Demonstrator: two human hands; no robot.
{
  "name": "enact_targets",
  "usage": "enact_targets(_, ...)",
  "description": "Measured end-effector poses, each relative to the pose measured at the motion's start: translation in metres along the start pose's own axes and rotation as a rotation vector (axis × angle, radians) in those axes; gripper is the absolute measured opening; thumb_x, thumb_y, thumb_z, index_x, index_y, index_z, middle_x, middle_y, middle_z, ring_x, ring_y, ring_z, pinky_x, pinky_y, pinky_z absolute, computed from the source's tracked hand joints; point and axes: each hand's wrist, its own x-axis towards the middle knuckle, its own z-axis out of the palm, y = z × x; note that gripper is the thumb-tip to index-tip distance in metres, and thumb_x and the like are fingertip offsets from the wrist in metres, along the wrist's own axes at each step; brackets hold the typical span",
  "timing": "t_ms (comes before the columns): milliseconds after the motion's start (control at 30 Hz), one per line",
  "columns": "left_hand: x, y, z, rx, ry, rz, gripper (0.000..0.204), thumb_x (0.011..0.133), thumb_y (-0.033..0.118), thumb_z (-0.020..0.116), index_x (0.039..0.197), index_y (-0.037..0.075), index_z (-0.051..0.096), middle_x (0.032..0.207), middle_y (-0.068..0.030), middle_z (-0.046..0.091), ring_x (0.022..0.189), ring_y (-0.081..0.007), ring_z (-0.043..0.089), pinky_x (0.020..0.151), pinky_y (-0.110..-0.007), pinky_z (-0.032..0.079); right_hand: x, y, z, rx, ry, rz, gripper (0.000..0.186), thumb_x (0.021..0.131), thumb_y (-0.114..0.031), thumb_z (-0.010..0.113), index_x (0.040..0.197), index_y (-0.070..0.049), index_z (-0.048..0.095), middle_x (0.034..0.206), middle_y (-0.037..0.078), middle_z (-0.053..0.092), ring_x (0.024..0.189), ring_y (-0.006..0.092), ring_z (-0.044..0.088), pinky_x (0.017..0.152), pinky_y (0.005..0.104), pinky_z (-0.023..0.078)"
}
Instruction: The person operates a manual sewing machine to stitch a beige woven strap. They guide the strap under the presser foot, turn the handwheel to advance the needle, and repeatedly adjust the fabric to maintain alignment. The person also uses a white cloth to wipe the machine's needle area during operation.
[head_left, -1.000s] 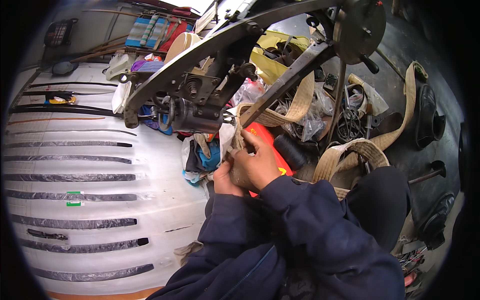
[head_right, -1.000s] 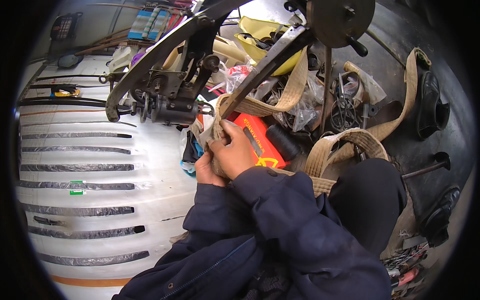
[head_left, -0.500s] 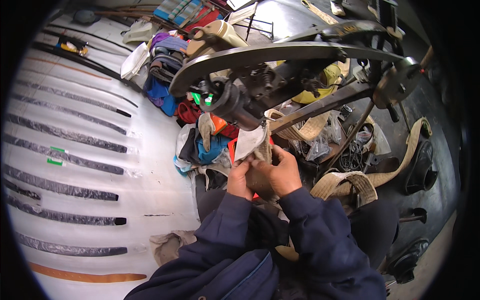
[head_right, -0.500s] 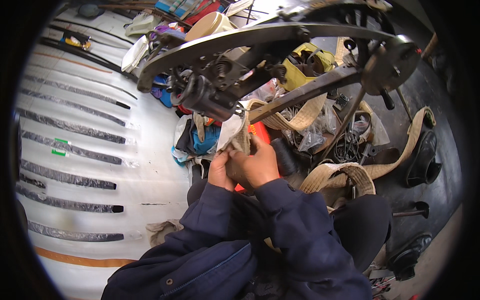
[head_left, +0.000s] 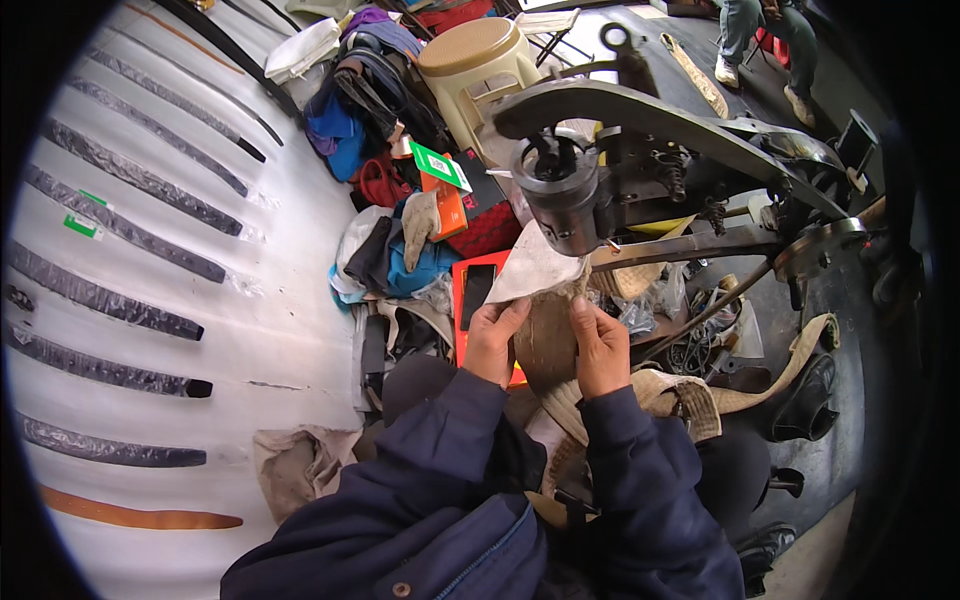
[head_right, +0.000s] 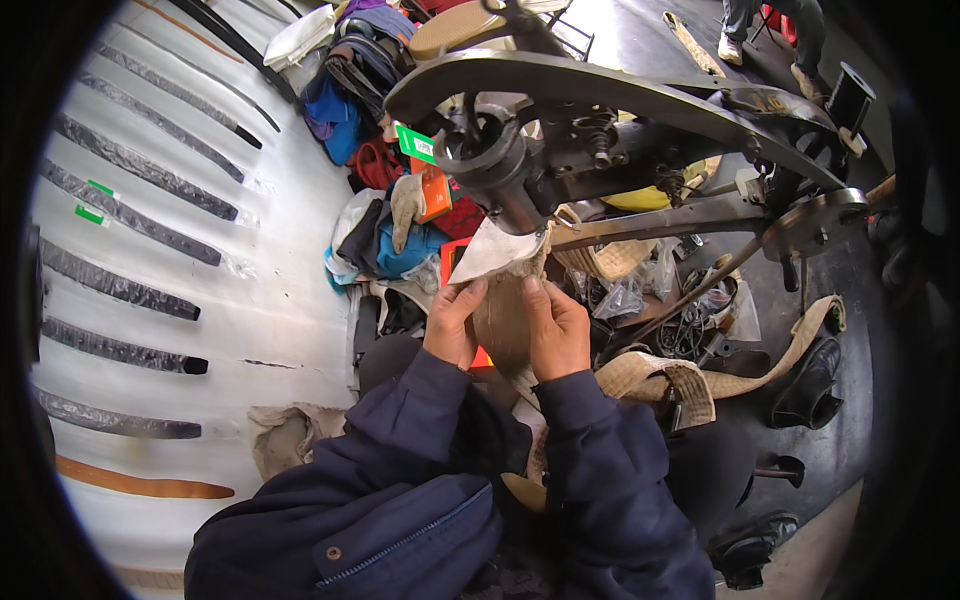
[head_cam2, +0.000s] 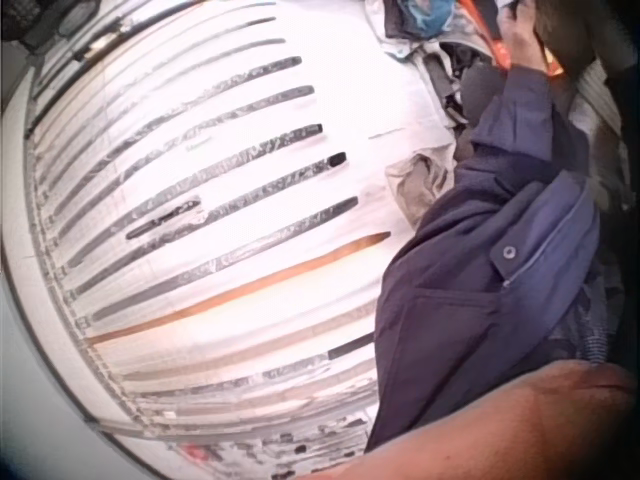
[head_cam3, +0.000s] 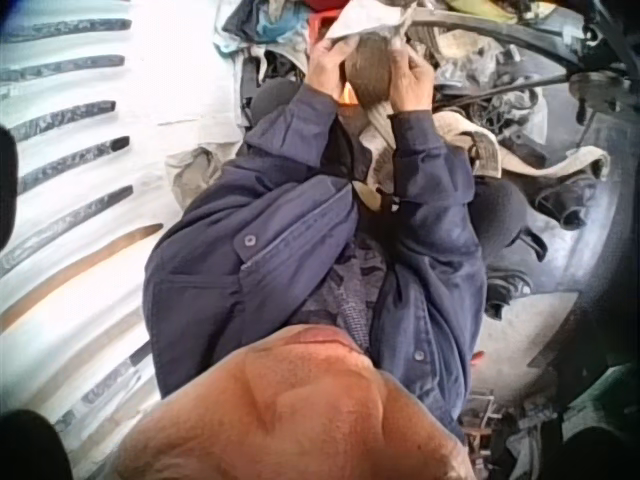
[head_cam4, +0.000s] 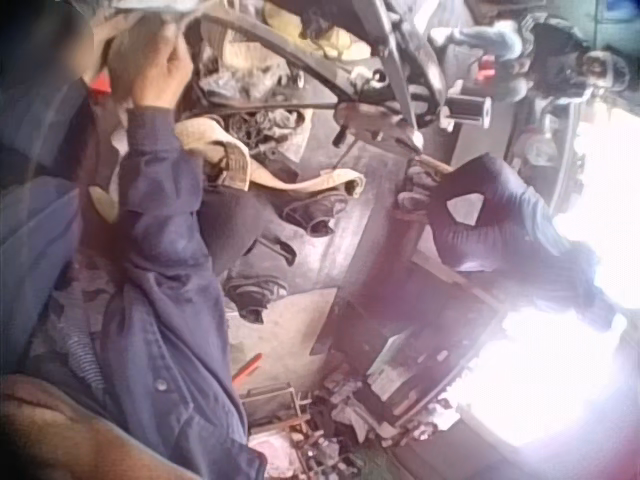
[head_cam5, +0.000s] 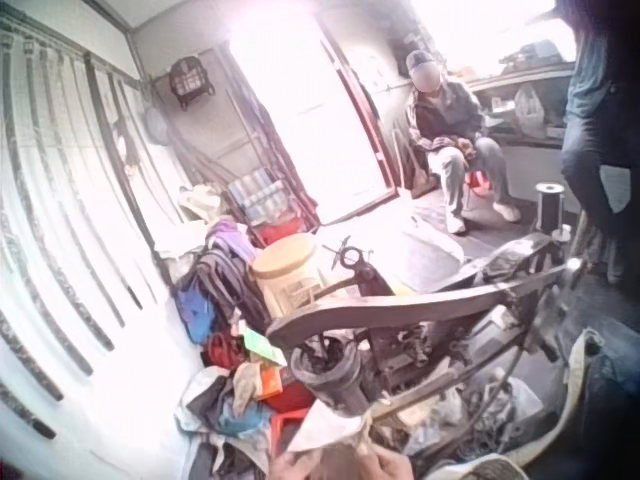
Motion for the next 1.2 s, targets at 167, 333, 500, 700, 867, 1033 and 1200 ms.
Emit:
enact_targets(167,0.0,-0.001,0.001,-0.081,-0.045,-0.013,0.031,0.098,0.015,0.061,0.124,-0.001,0.064,0.117,-0.0043,0.067,0.103,-0.0111,0.061,0.09,-0.026,0.047,-0.012,-0.004,0.005,0.072,-0.1,-0.096,0.02,0.096,-0.006,0.057,0.112,0.004,0.065,0.099,0.0,0.068,0.086,0.0071,0.059,0.076,0.0222,0.047)
enact_targets(333,0.0,-0.005,0.004,-0.04,-0.035,-0.002,0.032,0.099,0.015,0.059,0.127,0.0,0.062,0.121,-0.0062,0.066,0.107,-0.0139,0.061,0.094,-0.028,0.046,-0.001,-0.004,-0.01,-0.122,-0.082,0.001,0.021,0.099,-0.015,0.06,0.103,0.005,0.066,0.09,-0.003,0.065,0.078,0.0041,0.054,0.069,0.0209,0.045)
enact_targets(500,0.002,-0.008,0.002,-0.048,-0.053,0.0,0.03,0.1,0.012,0.058,0.127,0.0,0.062,0.122,-0.0038,0.065,0.108,-0.0108,0.059,0.094,-0.025,0.045,0.002,-0.001,-0.009,-0.31,0.033,-0.046,0.032,0.102,-0.023,0.06,0.085,0.004,0.066,0.077,-0.007,0.06,0.073,0.0014,0.047,0.062,0.0212,0.04)
enact_targets(700,0.003,-0.011,0.001,-0.025,-0.029,0.034,0.03,0.1,0.012,0.058,0.127,-0.001,0.061,0.122,-0.0041,0.065,0.108,-0.0104,0.059,0.094,-0.025,0.044,0.011,0.007,-0.006,-0.184,0.072,-0.131,0.043,0.101,-0.027,0.06,0.069,0.002,0.056,0.062,-0.008,0.043,0.063,0.0026,0.035,0.053,0.0252,0.03)
enact_targets(867,0.0,-0.003,-0.001,0.267,0.087,0.083,0.027,0.095,0.017,0.068,0.113,-0.003,0.069,0.103,-0.0025,0.069,0.091,-0.0071,0.06,0.08,-0.023,0.046,0.015,0.012,-0.012,-0.192,0.026,-0.073,0.043,0.1,-0.027,0.061,0.069,0.001,0.056,0.061,-0.008,0.042,0.062,0.0021,0.035,0.052,0.0251,0.03)
enact_targets(1033,-0.003,0.009,-0.006,0.663,0.227,0.142,0.028,0.089,0.022,0.078,0.094,-0.004,0.073,0.078,0.0004,0.068,0.071,-0.0046,0.057,0.063,-0.024,0.046,0.016,0.004,-0.01,-0.179,0.001,-0.033,0.044,0.099,-0.029,0.062,0.068,0.0,0.053,0.058,-0.006,0.043,0.06,0.0026,0.037,0.051,0.0254,0.032)
enact_targets(1200,0.004,0.007,0.005,0.728,0.255,0.43,0.027,0.084,0.022,0.08,0.082,-0.002,0.068,0.07,-0.003,0.067,0.058,-0.0082,0.056,0.055,-0.029,0.045,0.011,-0.003,-0.009,-0.155,0.014,0.052,0.042,0.099,-0.028,0.061,0.069,0.001,0.055,0.056,-0.005,0.044,0.059,0.0027,0.039,0.051,0.0261,0.033)
